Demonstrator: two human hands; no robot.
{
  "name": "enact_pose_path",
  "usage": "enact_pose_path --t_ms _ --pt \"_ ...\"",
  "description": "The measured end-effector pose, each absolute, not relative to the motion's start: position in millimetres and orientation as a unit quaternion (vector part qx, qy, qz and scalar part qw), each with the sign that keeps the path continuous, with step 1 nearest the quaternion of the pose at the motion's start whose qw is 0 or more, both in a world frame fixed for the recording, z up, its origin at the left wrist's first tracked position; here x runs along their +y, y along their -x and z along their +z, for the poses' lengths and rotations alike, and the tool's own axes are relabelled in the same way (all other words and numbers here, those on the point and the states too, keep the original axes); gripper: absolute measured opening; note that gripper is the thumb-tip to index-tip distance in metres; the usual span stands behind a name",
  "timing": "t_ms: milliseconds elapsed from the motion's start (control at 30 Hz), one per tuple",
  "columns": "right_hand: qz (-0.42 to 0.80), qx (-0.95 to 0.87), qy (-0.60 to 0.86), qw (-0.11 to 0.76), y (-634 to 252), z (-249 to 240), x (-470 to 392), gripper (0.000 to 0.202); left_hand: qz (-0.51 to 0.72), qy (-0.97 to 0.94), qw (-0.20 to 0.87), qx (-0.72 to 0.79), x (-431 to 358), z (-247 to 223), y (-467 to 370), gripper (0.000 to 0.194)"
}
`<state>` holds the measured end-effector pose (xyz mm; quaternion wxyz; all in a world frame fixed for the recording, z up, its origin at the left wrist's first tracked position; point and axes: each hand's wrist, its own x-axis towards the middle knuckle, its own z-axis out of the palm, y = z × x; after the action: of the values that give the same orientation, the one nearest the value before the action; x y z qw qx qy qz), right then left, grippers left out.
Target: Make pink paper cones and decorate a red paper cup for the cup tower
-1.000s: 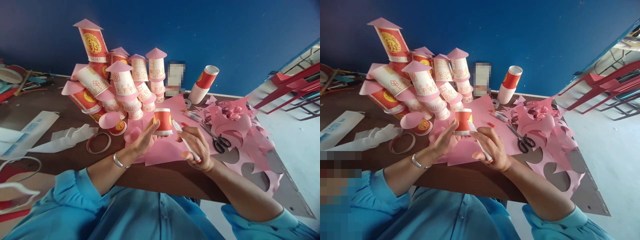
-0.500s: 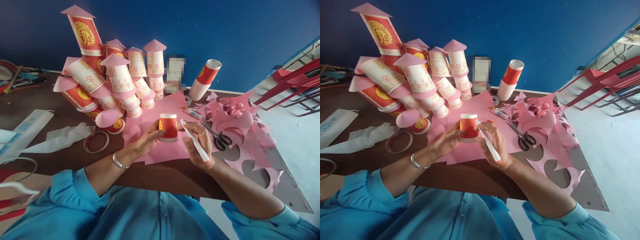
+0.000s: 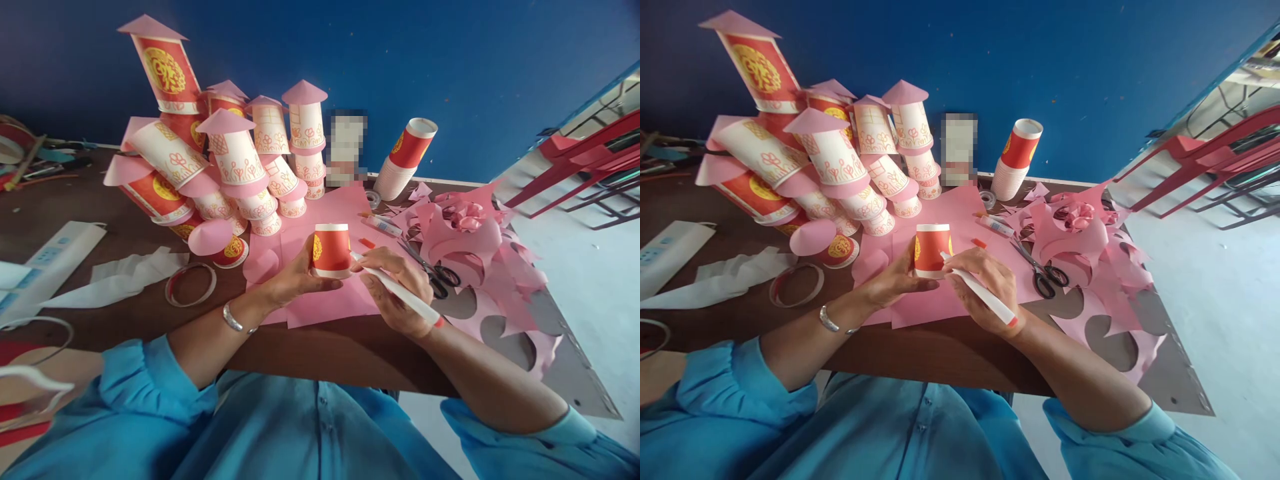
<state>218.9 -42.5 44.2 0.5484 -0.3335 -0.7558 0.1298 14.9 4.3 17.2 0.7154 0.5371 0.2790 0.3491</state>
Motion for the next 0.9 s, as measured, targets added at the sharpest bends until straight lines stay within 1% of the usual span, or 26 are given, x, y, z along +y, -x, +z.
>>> enact_pose_path --t_ms 133,200,267,333,400,567,700,800,900 --pt "0.122 -0.768 0.320 0.541 -223.0 51.9 -43.2 0.013 0.346 -0.550 0.707 0.279 5.7 16.8 -14.6 0.067" --pt "0.126 -0.771 0.303 0.545 -223.9 52.8 -44.2 0.017 0.341 -0.552 0.716 0.259 5.8 17.4 -14.8 0.063" --pt "0.131 -0.769 0.317 0.540 -223.0 53.1 -46.3 0.018 0.345 -0.550 0.718 0.252 5.7 16.8 -15.0 0.062" --pt "0.122 -0.764 0.355 0.524 -220.7 53.4 -48.3 0.018 0.353 -0.546 0.713 0.261 5.7 15.0 -14.9 0.063" --pt "0.091 -0.772 0.359 0.516 -218.0 53.7 -48.7 0.019 0.355 -0.548 0.706 0.272 5.8 13.4 -14.4 0.064" --pt "0.023 -0.810 0.269 0.520 -215.6 54.2 -44.0 0.021 0.355 -0.551 0.697 0.289 6.7 13.8 -13.5 0.065" --pt "0.027 -0.817 0.279 0.504 -218.1 58.2 -44.5 0.019 0.351 -0.553 0.699 0.286 7.5 13.8 -13.3 0.067" --pt "0.038 -0.814 0.303 0.493 -218.7 60.8 -46.7 0.018 0.342 -0.552 0.703 0.289 7.6 14.2 -12.9 0.071" --pt "0.039 -0.819 0.296 0.490 -216.9 59.4 -48.2 0.019 0.332 -0.556 0.699 0.304 7.5 16.2 -11.8 0.074"
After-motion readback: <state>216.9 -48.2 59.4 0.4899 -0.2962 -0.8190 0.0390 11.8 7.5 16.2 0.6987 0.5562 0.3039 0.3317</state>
